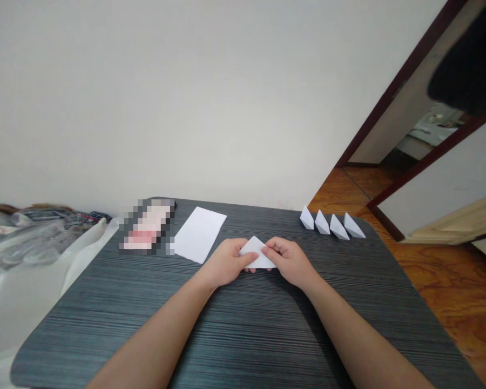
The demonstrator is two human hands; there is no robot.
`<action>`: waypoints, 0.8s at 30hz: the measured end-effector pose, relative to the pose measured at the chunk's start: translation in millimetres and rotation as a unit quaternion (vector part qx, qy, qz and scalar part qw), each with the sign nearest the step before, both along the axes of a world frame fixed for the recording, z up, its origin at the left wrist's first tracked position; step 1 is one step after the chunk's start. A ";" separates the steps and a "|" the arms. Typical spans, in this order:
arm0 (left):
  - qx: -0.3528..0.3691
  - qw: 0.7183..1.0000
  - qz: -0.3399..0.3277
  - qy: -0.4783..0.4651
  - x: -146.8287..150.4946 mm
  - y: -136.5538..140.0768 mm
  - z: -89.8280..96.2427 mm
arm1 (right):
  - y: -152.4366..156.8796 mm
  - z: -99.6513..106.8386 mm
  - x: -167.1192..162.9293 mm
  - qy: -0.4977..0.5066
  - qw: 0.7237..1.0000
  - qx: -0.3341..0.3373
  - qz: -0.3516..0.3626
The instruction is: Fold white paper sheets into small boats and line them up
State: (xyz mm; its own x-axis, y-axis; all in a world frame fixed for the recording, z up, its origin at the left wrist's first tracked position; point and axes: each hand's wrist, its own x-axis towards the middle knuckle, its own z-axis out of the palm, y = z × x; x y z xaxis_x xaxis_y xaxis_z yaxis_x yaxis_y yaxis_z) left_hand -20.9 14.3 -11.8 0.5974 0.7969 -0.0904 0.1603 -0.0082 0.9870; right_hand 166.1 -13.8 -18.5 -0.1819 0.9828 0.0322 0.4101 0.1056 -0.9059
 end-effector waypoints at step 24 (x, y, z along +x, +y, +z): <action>0.005 0.997 0.073 -0.001 -2.0 6.5 -7.6 | 4.3 -5.6 8.7 0.090 0.994 -0.060 -0.014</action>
State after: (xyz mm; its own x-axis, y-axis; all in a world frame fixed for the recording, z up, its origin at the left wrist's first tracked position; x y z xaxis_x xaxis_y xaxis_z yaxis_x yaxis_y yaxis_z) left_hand -22.9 20.8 -19.4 0.4747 0.8763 -0.0816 0.1591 0.0058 0.9872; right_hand 174.8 -9.5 -24.1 -0.1554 0.9863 -0.0561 0.2421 -0.0171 -0.9701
